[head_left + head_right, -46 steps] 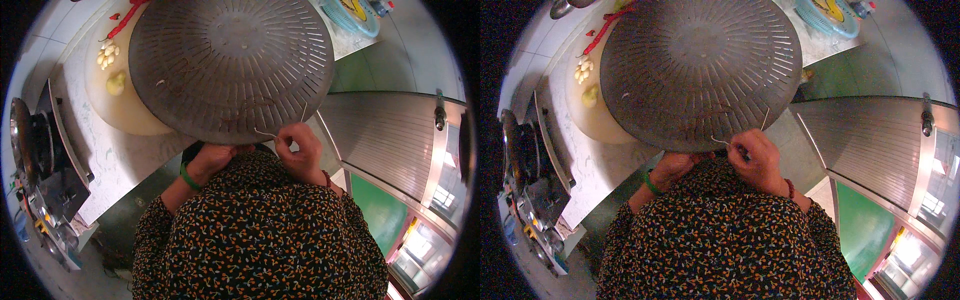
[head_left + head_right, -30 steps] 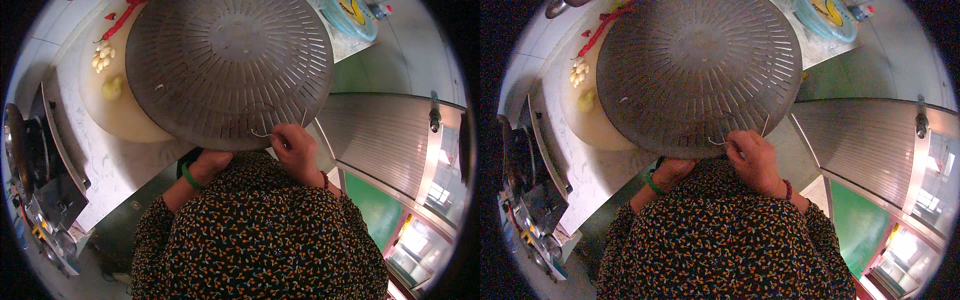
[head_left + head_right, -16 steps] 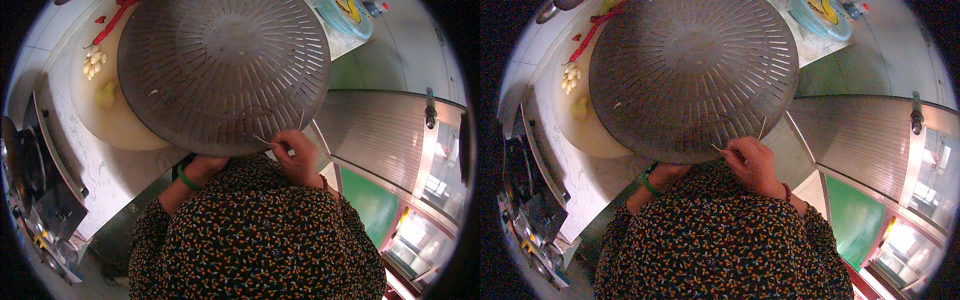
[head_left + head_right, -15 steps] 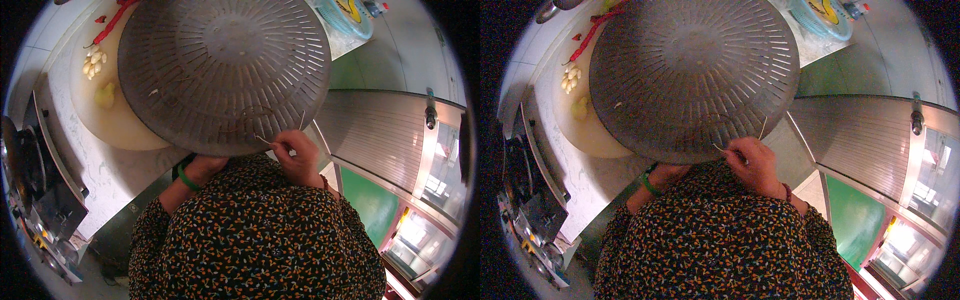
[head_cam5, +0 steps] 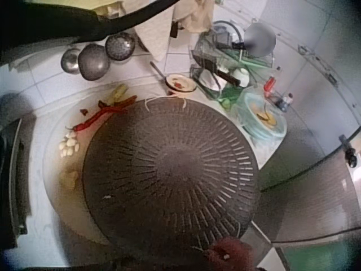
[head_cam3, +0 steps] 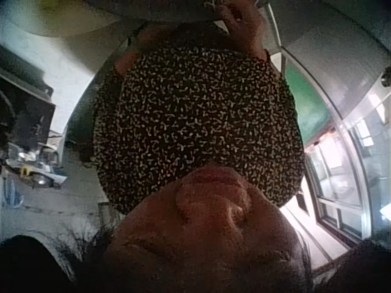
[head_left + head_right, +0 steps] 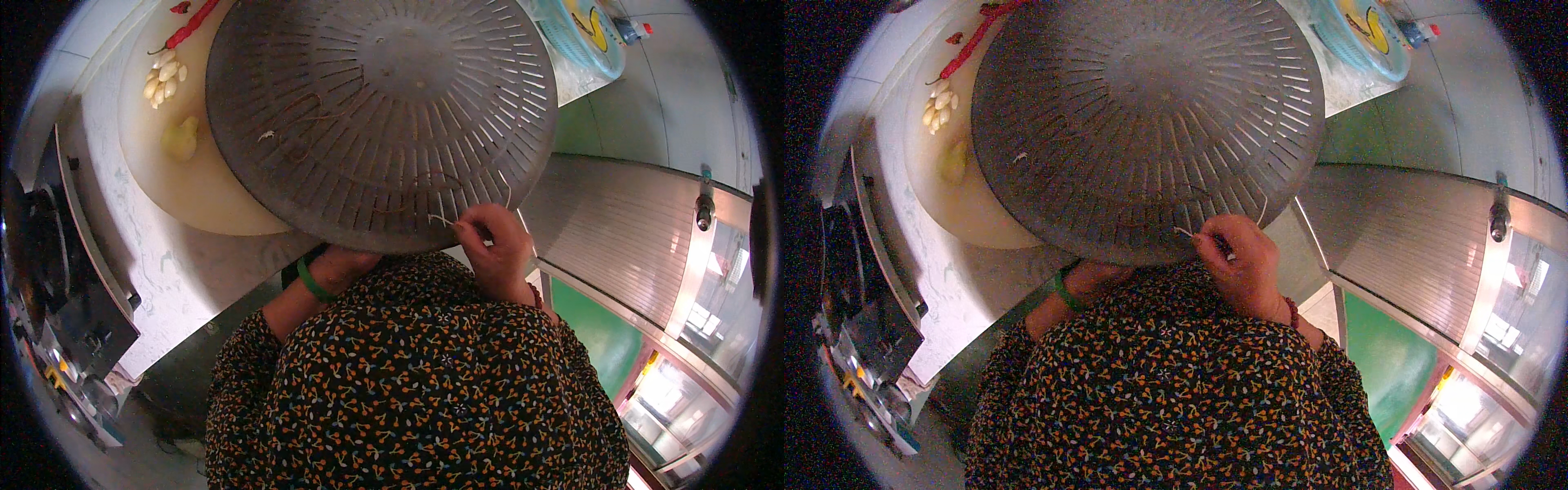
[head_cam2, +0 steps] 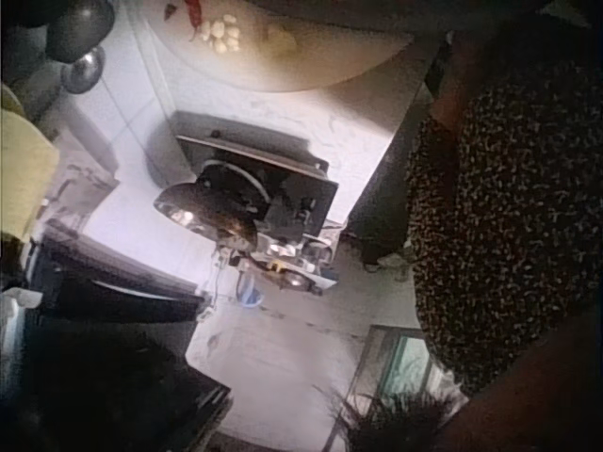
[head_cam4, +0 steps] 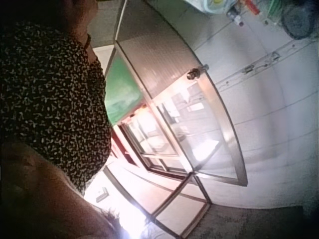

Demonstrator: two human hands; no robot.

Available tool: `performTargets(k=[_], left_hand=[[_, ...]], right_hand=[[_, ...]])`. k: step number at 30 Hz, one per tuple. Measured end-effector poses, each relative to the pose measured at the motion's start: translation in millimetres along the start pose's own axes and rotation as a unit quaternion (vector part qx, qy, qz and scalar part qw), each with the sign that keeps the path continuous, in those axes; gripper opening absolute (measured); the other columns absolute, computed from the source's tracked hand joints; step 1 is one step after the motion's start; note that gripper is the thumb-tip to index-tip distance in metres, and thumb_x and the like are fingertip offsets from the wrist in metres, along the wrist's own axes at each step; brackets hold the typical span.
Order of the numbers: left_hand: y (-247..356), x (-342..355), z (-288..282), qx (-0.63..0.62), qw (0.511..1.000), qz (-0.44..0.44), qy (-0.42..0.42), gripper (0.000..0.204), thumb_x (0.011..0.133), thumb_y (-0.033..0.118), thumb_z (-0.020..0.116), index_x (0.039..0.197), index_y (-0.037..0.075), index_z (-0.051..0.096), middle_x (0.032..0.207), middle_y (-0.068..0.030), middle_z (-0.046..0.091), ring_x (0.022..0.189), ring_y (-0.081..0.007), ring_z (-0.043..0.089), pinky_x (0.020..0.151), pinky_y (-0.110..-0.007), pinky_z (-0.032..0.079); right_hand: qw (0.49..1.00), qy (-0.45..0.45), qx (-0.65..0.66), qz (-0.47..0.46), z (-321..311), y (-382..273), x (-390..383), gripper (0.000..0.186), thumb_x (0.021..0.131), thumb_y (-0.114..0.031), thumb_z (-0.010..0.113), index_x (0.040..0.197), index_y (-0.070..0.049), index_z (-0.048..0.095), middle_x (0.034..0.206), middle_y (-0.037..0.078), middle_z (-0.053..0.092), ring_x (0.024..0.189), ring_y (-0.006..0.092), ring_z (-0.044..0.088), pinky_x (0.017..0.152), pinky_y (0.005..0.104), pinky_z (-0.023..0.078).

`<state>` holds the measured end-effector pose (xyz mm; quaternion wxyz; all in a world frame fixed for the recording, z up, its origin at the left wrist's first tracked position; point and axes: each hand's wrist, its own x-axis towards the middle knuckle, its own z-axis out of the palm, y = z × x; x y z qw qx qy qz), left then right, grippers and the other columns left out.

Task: The person manipulates a thin wire or string to thread through the slots of a large round metal strainer placed on a kitchen counter. They repeatedly pull, adjust, and reposition the wire through the strainer's openings, occasionally lifting the strainer to access different sections. The task continues without a visible final state or completed repair.

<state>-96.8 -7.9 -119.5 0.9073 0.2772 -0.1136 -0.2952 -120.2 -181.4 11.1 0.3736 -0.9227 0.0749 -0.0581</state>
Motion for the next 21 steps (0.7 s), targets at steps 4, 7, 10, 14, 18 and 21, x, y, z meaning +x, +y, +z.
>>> performTargets(k=[4, 7, 10, 14, 18, 21], left_hand=[[7.6, -0.9, 2.4, -0.009, 0.999, -0.04, -0.003, 0.058, 0.081, 0.009, 0.059, 0.133, 0.004, 0.032, 0.134, -0.0099, 0.039, 0.122, -0.0225, 0.037, 0.103, -0.038, 0.03], [10.3, -0.6, 3.9, -0.011, 0.998, -0.063, -0.004, 0.059, 0.081, 0.01, 0.06, 0.133, 0.004, 0.032, 0.133, -0.0099, 0.039, 0.122, -0.0226, 0.038, 0.103, -0.038, 0.03], [12.5, 9.5, 5.5, -0.01, 0.995, -0.098, -0.009, 0.06, 0.08, 0.01, 0.06, 0.133, 0.004, 0.032, 0.133, -0.0098, 0.039, 0.122, -0.0226, 0.038, 0.103, -0.038, 0.03], [11.7, 19.0, 8.8, -0.004, 0.991, -0.131, -0.01, 0.061, 0.079, 0.01, 0.061, 0.133, 0.004, 0.033, 0.133, -0.0098, 0.039, 0.122, -0.0227, 0.038, 0.103, -0.038, 0.03], [14.6, 20.7, 9.5, -0.004, 0.988, -0.155, -0.01, 0.062, 0.079, 0.011, 0.062, 0.133, 0.004, 0.033, 0.133, -0.0097, 0.04, 0.122, -0.0228, 0.038, 0.103, -0.038, 0.03], [13.3, 21.0, 9.0, -0.001, 0.988, -0.156, -0.01, 0.063, 0.078, 0.011, 0.063, 0.133, 0.004, 0.033, 0.133, -0.0097, 0.04, 0.122, -0.0228, 0.038, 0.103, -0.038, 0.03]], right_hand=[[1.0, -0.009, -0.011, -0.01, -2.7, -0.3, -1.2, 0.011, 0.073, -0.005, 0.068, 0.08, -0.006, 0.059, 0.073, 0.007, 0.058, 0.062, 0.0171, 0.057, 0.055, 0.0273, 0.047], [0.999, -0.034, -0.024, -0.032, -3.2, 1.5, -2.9, 0.011, 0.073, -0.007, 0.068, 0.079, -0.006, 0.06, 0.073, 0.007, 0.058, 0.061, 0.0201, 0.057, 0.054, 0.0291, 0.047], [0.998, -0.043, -0.037, -0.033, -4.3, 4.1, -3.6, 0.01, 0.07, -0.002, 0.069, 0.076, -0.004, 0.06, 0.07, 0.005, 0.058, 0.06, 0.0131, 0.056, 0.054, 0.0248, 0.046], [0.996, -0.071, -0.035, -0.042, -8.5, 1.0, 2.6, 0.011, 0.07, -0.004, 0.069, 0.076, -0.004, 0.06, 0.071, 0.006, 0.058, 0.059, 0.0155, 0.056, 0.054, 0.0259, 0.045], [0.997, -0.071, -0.018, -0.036, -8.1, 4.3, 1.6, 0.01, 0.072, -0.008, 0.066, 0.077, -0.006, 0.057, 0.073, 0.009, 0.058, 0.066, 0.0247, 0.057, 0.057, 0.0327, 0.046], [0.996, -0.076, -0.025, -0.047, -7.0, 4.7, 1.3, 0.011, 0.073, -0.011, 0.065, 0.079, -0.007, 0.056, 0.074, 0.011, 0.058, 0.068, 0.0295, 0.057, 0.058, 0.0364, 0.046]])
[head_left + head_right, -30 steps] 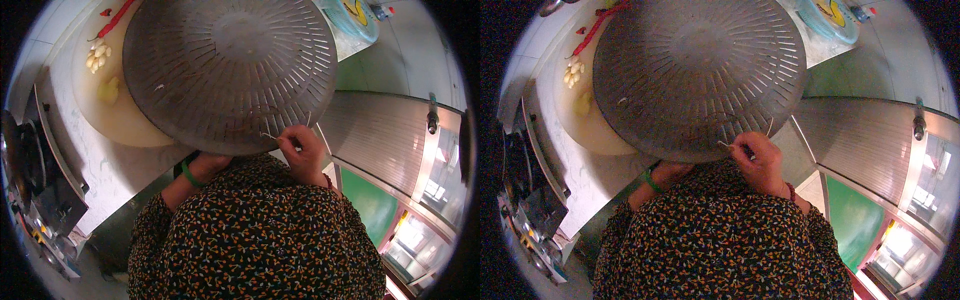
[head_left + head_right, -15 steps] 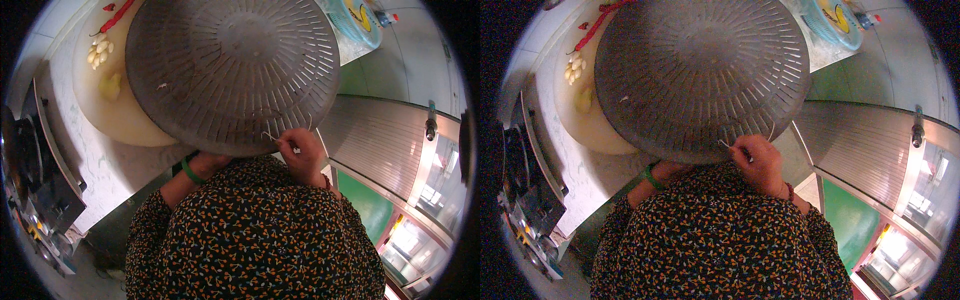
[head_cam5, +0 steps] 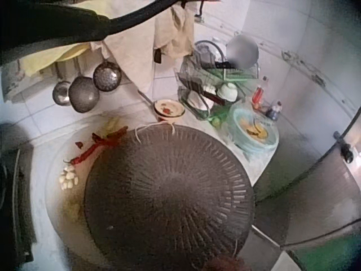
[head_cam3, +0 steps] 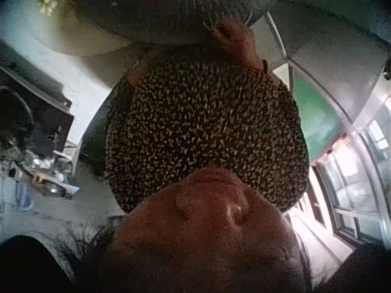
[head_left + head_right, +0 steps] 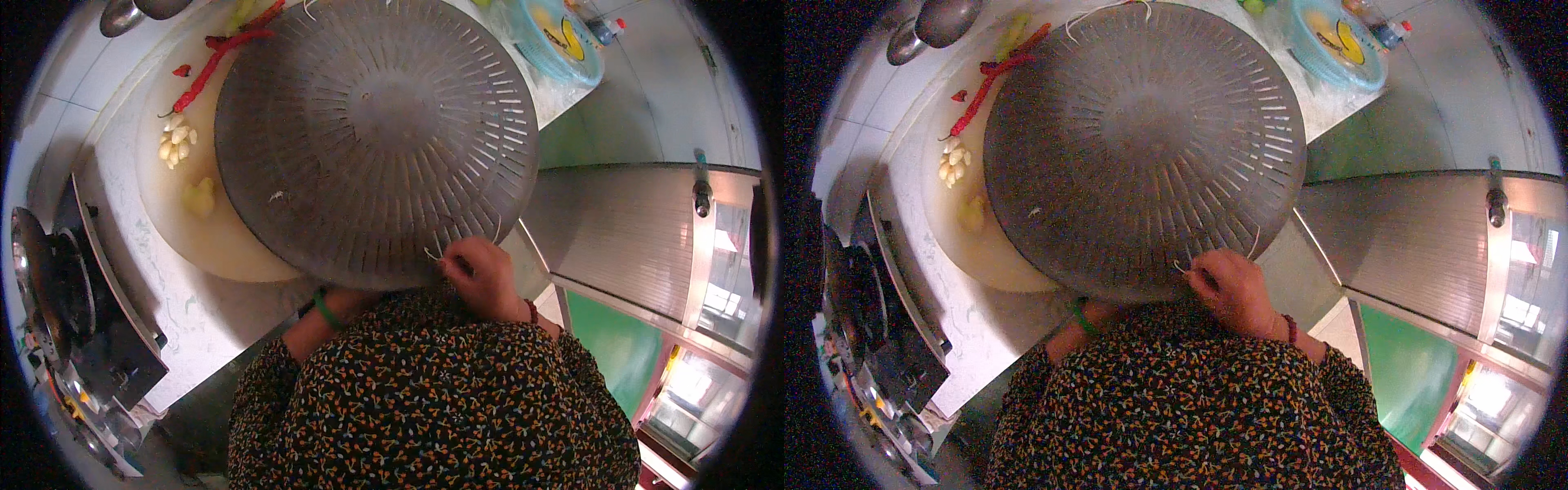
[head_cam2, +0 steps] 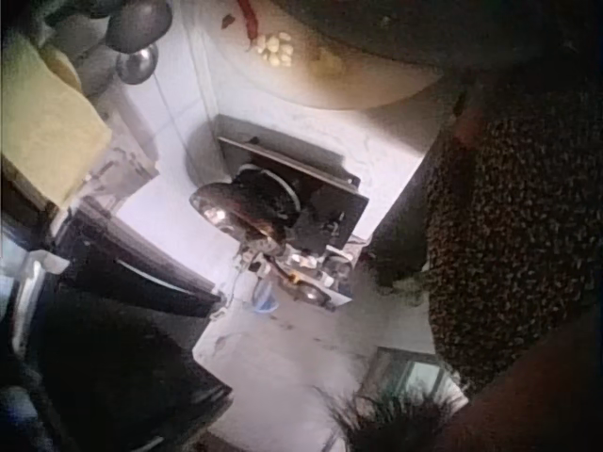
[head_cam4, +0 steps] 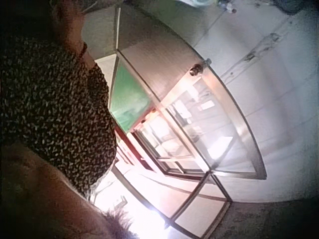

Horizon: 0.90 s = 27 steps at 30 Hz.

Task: The person manipulates a thin wire or string to thread through the slots of a large round metal strainer placed on a kitchen counter. They repeatedly pull, adjust, and reposition the wire through the strainer's openings, occasionally lifting the strainer to access different sections. The task continues without a visible final state or completed repair.

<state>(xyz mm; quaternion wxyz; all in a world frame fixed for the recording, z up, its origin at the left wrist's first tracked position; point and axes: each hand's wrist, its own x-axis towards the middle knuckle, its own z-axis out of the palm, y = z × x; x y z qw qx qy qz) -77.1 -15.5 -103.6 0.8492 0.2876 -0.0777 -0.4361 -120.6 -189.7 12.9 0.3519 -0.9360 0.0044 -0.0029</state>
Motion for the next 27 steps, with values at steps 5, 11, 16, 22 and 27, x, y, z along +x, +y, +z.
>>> performTargets(k=[5, 11, 16, 22, 27], left_hand=[[1.4, 6.1, 2.7, 0.006, 1.0, 0.003, -0.009, 0.064, 0.077, 0.012, 0.064, 0.133, 0.004, 0.033, 0.132, -0.0096, 0.04, 0.122, -0.0229, 0.038, 0.103, -0.038, 0.03], [1.3, 4.2, 3.7, 0.004, 1.0, 0.008, -0.006, 0.066, 0.076, 0.012, 0.065, 0.133, 0.005, 0.033, 0.132, -0.0096, 0.041, 0.122, -0.0231, 0.038, 0.103, -0.038, 0.03], [3.3, 1.3, 3.1, 0.007, 1.0, 0.021, -0.003, 0.067, 0.075, 0.013, 0.066, 0.132, 0.005, 0.033, 0.132, -0.0095, 0.041, 0.122, -0.0232, 0.038, 0.103, -0.038, 0.03], [2.7, -2.9, 2.2, 0.007, 0.999, 0.036, -0.002, 0.068, 0.073, 0.013, 0.067, 0.132, 0.005, 0.033, 0.131, -0.0094, 0.041, 0.122, -0.0233, 0.038, 0.103, -0.038, 0.031], [5.2, -10.0, 1.7, -0.001, 0.999, 0.038, 0.002, 0.07, 0.072, 0.014, 0.068, 0.132, 0.005, 0.034, 0.131, -0.0094, 0.042, 0.122, -0.0234, 0.039, 0.103, -0.038, 0.031]], right_hand=[[0.999, 0.018, -0.018, -0.035, 2.4, 4.0, 0.1, 0.011, 0.071, -0.005, 0.069, 0.077, -0.005, 0.059, 0.071, 0.008, 0.058, 0.058, 0.0214, 0.056, 0.052, 0.0296, 0.045], [1.0, 0.008, 0.013, -0.002, 0.7, 1.2, -3.5, 0.013, 0.074, -0.012, 0.067, 0.082, -0.007, 0.058, 0.074, 0.01, 0.058, 0.067, 0.028, 0.057, 0.057, 0.0361, 0.046], [0.999, 0.034, 0.008, -0.014, 0.0, -2.5, -1.6, 0.013, 0.071, 0.0, 0.069, 0.079, -0.003, 0.06, 0.072, 0.007, 0.058, 0.06, 0.0155, 0.057, 0.053, 0.0257, 0.045], [0.999, 0.037, 0.0, -0.014, 0.0, -0.2, -1.9, 0.012, 0.072, -0.002, 0.068, 0.08, -0.003, 0.06, 0.072, 0.007, 0.058, 0.062, 0.0154, 0.057, 0.054, 0.0257, 0.046], [0.999, 0.033, 0.026, 0.018, 3.4, 2.6, -4.1, 0.012, 0.075, -0.009, 0.067, 0.082, -0.005, 0.059, 0.076, 0.008, 0.058, 0.066, 0.0236, 0.057, 0.057, 0.032, 0.046]])
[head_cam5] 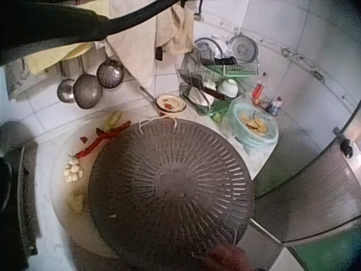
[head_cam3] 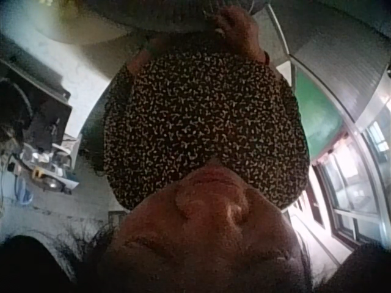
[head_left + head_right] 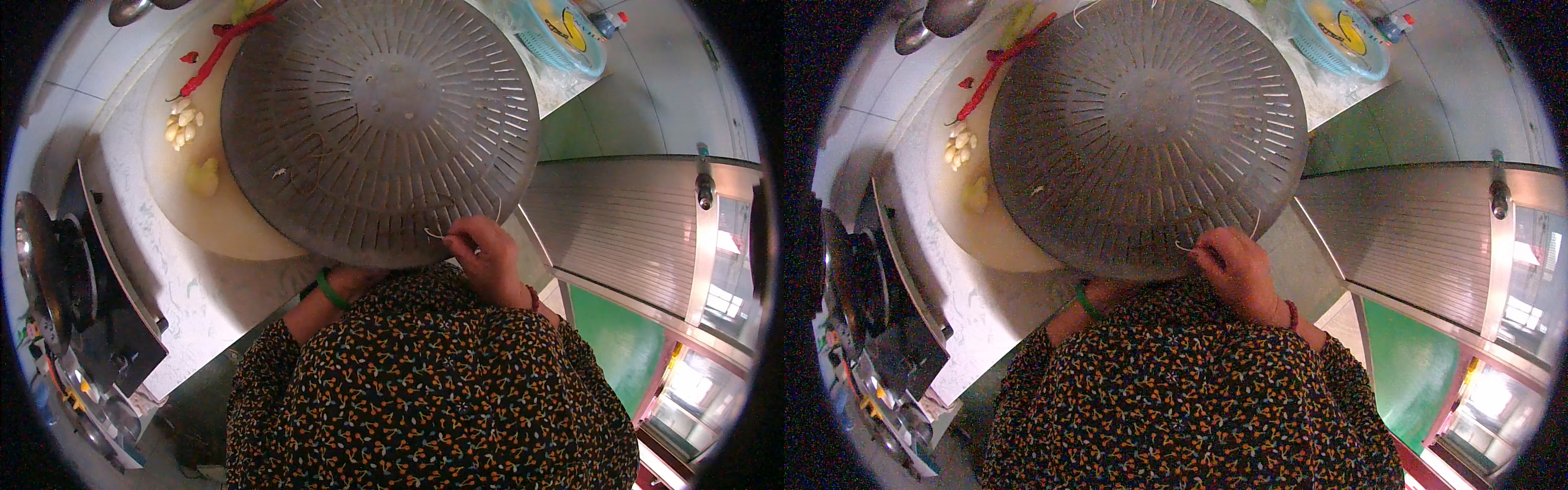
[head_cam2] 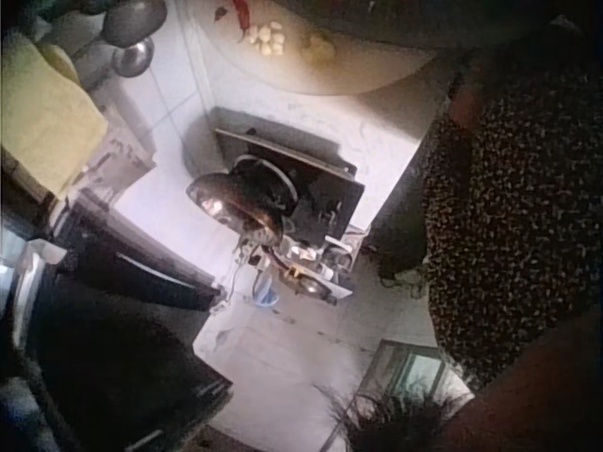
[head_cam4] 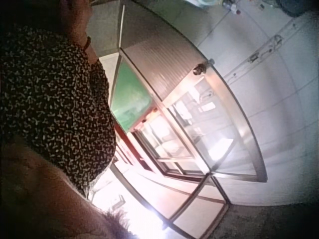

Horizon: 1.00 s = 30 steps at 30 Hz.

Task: The person manipulates a thin wire or string to thread through the slots of a large round metal strainer placed on a kitchen counter. They repeatedly pull, adjust, and reposition the wire through the strainer's openings, occasionally lifting the strainer to access different sections. The task continues without a visible final state or completed repair.

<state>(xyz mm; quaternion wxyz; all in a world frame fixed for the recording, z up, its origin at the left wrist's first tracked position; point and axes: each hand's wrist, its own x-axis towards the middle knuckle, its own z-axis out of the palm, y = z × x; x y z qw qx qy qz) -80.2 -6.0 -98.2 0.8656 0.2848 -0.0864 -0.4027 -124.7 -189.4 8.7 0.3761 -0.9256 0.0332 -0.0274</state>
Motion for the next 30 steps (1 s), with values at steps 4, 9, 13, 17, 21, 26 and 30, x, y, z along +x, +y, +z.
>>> performTargets(k=[4, 9, 13, 17, 21, 26, 30], left_hand=[[4.2, -1.2, 1.3, -0.001, 1.0, -0.01, 0.003, 0.071, 0.072, 0.014, 0.069, 0.132, 0.005, 0.034, 0.131, -0.0093, 0.042, 0.122, -0.0235, 0.039, 0.103, -0.038, 0.031], [5.6, 1.1, 2.4, -0.012, 0.999, -0.033, 0.009, 0.072, 0.071, 0.015, 0.07, 0.132, 0.005, 0.034, 0.131, -0.0093, 0.042, 0.122, -0.0236, 0.039, 0.103, -0.038, 0.031], [7.7, -7.3, -2.1, -0.035, 0.997, -0.061, 0.03, 0.073, 0.07, 0.015, 0.071, 0.132, 0.005, 0.034, 0.13, -0.0092, 0.043, 0.122, -0.0237, 0.039, 0.103, -0.038, 0.031], [1.2, -18.6, -11.0, -0.069, 0.993, -0.082, 0.045, 0.074, 0.069, 0.016, 0.072, 0.132, 0.005, 0.034, 0.13, -0.0092, 0.043, 0.122, -0.0237, 0.039, 0.103, -0.038, 0.031], [-2.7, -30.7, -19.0, -0.086, 0.99, -0.097, 0.063, 0.075, 0.068, 0.016, 0.072, 0.132, 0.005, 0.034, 0.13, -0.0091, 0.043, 0.122, -0.0238, 0.039, 0.102, -0.038, 0.031], [-20.1, -31.1, -28.8, -0.102, 0.988, -0.082, 0.079, 0.076, 0.067, 0.017, 0.073, 0.132, 0.005, 0.034, 0.13, -0.0091, 0.043, 0.122, -0.0239, 0.039, 0.102, -0.038, 0.031], [-22.7, -22.6, -26.6, 0.029, 0.99, -0.084, 0.111, 0.083, 0.063, 0.02, 0.076, 0.132, 0.004, 0.033, 0.131, -0.0099, 0.042, 0.122, -0.0253, 0.039, 0.103, -0.039, 0.031]], right_hand=[[1.0, -0.01, 0.009, -0.024, 1.1, 3.6, 0.6, 0.013, 0.075, -0.013, 0.067, 0.084, -0.007, 0.058, 0.077, 0.009, 0.058, 0.068, 0.0273, 0.057, 0.058, 0.035, 0.047], [0.99, -0.047, -0.003, -0.133, -3.2, 8.6, -0.3, 0.015, 0.074, -0.012, 0.067, 0.085, -0.008, 0.058, 0.074, 0.009, 0.057, 0.068, 0.0276, 0.058, 0.057, 0.0361, 0.047], [0.982, -0.03, -0.007, -0.187, 1.2, 12.6, -1.9, 0.016, 0.074, -0.013, 0.068, 0.085, -0.009, 0.058, 0.073, 0.009, 0.057, 0.066, 0.0278, 0.058, 0.056, 0.0367, 0.048], [0.98, -0.03, -0.024, -0.197, 2.1, 9.4, -3.0, 0.016, 0.073, -0.013, 0.068, 0.084, -0.009, 0.057, 0.072, 0.009, 0.056, 0.065, 0.0277, 0.057, 0.055, 0.0367, 0.048], [0.979, -0.032, -0.032, -0.199, 1.8, 7.6, -3.5, 0.016, 0.073, -0.013, 0.068, 0.084, -0.008, 0.057, 0.074, 0.009, 0.057, 0.065, 0.0274, 0.057, 0.054, 0.0363, 0.048], [0.986, 0.017, 0.006, -0.164, 4.6, 9.5, -7.5, 0.015, 0.072, -0.01, 0.07, 0.082, -0.008, 0.058, 0.072, 0.009, 0.058, 0.063, 0.0258, 0.057, 0.053, 0.0342, 0.047], [0.992, 0.054, -0.006, -0.114, 3.2, 10.3, -11.6, 0.013, 0.07, -0.004, 0.07, 0.079, -0.006, 0.06, 0.071, 0.007, 0.059, 0.06, 0.0188, 0.057, 0.052, 0.0289, 0.046]])
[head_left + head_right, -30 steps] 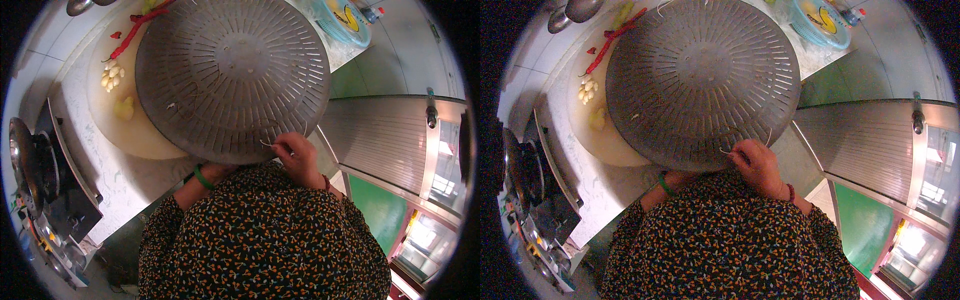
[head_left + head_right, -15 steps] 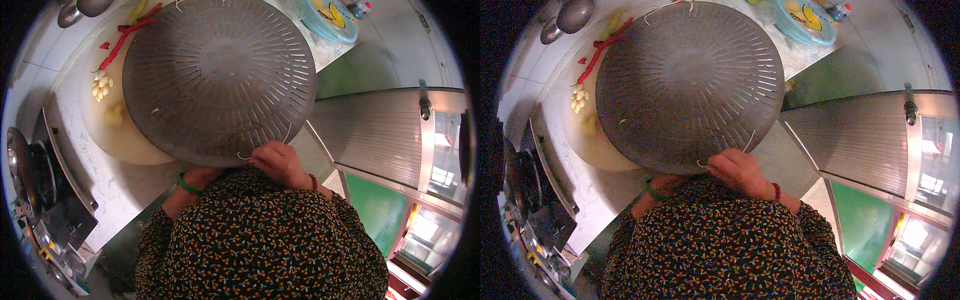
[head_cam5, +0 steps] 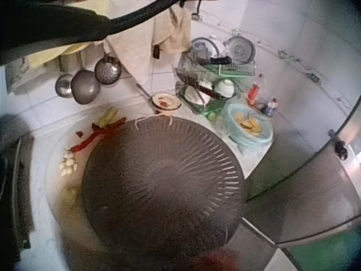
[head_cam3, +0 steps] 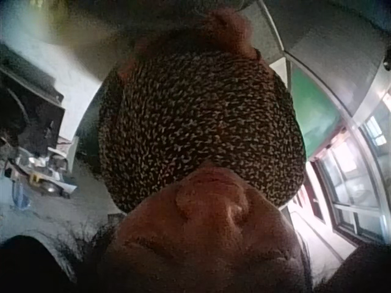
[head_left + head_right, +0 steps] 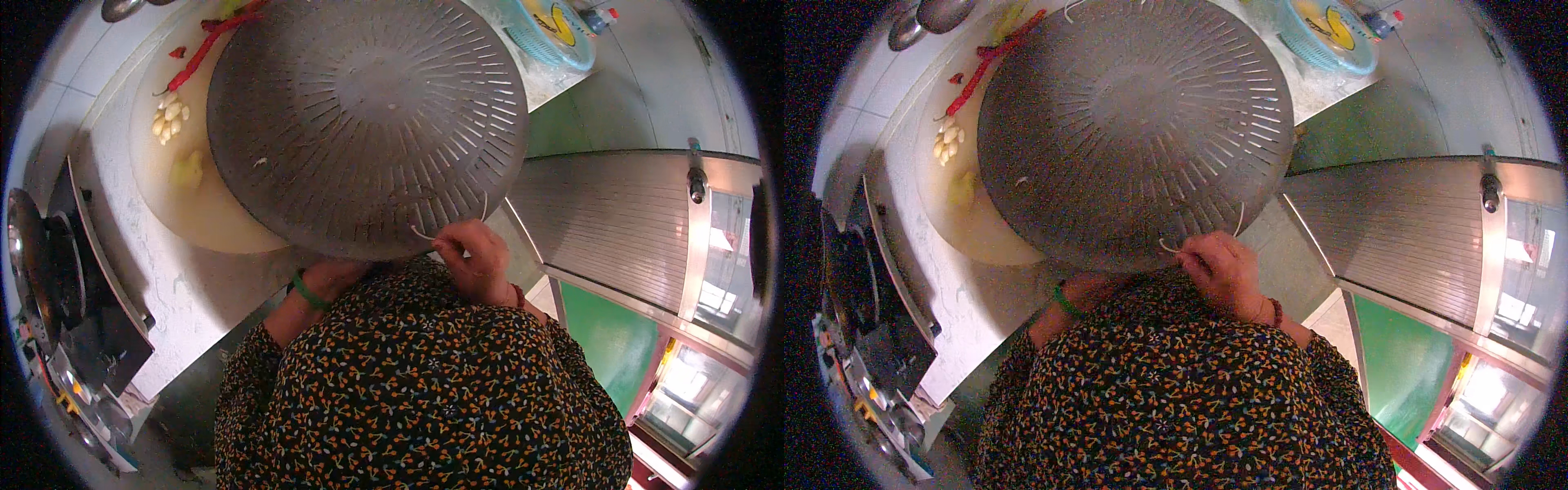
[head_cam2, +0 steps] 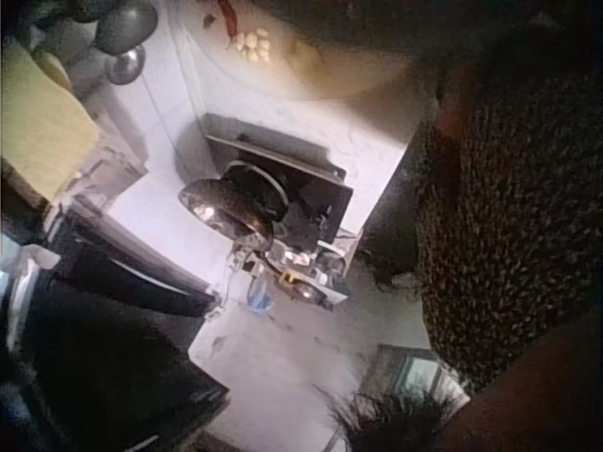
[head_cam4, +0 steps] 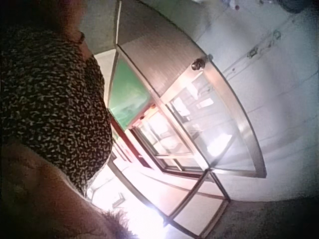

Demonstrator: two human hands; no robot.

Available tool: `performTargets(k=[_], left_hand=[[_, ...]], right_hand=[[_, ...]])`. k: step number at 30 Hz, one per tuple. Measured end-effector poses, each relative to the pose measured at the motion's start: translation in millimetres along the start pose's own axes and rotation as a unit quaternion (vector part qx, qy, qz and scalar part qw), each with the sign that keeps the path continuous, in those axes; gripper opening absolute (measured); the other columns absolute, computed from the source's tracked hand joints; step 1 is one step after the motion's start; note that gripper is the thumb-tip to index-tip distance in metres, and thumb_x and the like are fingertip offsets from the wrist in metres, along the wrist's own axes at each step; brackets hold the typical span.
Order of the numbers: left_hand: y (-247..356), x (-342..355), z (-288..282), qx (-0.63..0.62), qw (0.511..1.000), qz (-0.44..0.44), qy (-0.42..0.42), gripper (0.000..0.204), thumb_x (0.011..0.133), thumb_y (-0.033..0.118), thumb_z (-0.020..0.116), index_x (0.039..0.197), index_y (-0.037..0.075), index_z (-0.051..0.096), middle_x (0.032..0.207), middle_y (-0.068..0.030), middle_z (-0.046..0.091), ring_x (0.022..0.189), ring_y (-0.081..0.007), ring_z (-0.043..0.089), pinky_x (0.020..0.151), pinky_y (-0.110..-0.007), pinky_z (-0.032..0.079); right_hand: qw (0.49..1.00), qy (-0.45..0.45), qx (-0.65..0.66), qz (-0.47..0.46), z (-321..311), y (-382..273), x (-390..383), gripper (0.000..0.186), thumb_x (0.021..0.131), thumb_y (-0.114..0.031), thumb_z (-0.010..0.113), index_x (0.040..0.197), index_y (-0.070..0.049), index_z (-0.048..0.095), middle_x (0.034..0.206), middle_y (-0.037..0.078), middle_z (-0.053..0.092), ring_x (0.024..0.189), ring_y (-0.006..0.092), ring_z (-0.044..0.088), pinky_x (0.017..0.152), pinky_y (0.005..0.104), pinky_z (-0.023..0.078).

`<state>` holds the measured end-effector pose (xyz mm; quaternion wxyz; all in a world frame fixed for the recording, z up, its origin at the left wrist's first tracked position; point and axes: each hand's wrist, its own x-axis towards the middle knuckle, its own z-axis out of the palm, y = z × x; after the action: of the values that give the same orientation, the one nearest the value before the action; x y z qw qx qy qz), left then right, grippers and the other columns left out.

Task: The person manipulates a thin wire or string to thread through the slots of a large round metal strainer placed on a kitchen counter. They repeatedly pull, adjust, and reposition the wire through the strainer's openings, occasionally lifting the strainer to access different sections. The task continues without a visible final state or completed repair.

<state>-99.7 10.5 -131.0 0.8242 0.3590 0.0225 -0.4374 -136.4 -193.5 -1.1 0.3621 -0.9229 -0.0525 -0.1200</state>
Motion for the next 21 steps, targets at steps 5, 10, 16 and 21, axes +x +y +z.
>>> performTargets(k=[5, 10, 16, 21], left_hand=[[37.6, -20.9, 23.1, -0.131, 0.988, -0.009, -0.082, 0.074, 0.068, 0.02, 0.073, 0.129, 0.003, 0.036, 0.128, -0.0113, 0.044, 0.118, -0.0266, 0.043, 0.101, -0.039, 0.035], [32.4, -6.3, 32.3, -0.097, 0.982, 0.089, -0.132, 0.063, 0.073, 0.018, 0.068, 0.127, 0.004, 0.04, 0.126, -0.0114, 0.046, 0.114, -0.0248, 0.046, 0.098, -0.038, 0.037], [36.6, 2.6, 43.2, -0.074, 0.968, 0.176, -0.163, 0.051, 0.079, 0.017, 0.063, 0.124, 0.005, 0.044, 0.122, -0.0115, 0.049, 0.111, -0.0226, 0.049, 0.095, -0.037, 0.04], [19.0, 0.8, 27.6, -0.082, 0.974, 0.151, -0.15, 0.055, 0.076, 0.015, 0.066, 0.125, 0.007, 0.044, 0.123, -0.009, 0.05, 0.11, -0.0202, 0.049, 0.095, -0.034, 0.039]], right_hand=[[1.0, 0.006, -0.006, 0.025, 3.4, -3.6, -0.1, 0.012, 0.071, 0.0, 0.069, 0.079, -0.004, 0.06, 0.071, 0.006, 0.059, 0.059, 0.0138, 0.056, 0.051, 0.025, 0.044], [0.999, 0.006, -0.007, 0.054, 6.4, -4.1, -0.8, 0.013, 0.071, -0.002, 0.069, 0.079, -0.004, 0.06, 0.071, 0.007, 0.059, 0.059, 0.0155, 0.056, 0.052, 0.0257, 0.045], [0.997, -0.03, -0.062, 0.034, 8.4, -6.3, 1.5, 0.013, 0.071, -0.007, 0.07, 0.08, -0.006, 0.061, 0.072, 0.009, 0.059, 0.059, 0.0224, 0.057, 0.053, 0.0296, 0.046], [0.998, -0.019, -0.058, 0.021, 9.3, -9.8, 0.9, 0.014, 0.071, -0.007, 0.071, 0.08, -0.006, 0.061, 0.072, 0.009, 0.06, 0.061, 0.0242, 0.058, 0.053, 0.0309, 0.046]])
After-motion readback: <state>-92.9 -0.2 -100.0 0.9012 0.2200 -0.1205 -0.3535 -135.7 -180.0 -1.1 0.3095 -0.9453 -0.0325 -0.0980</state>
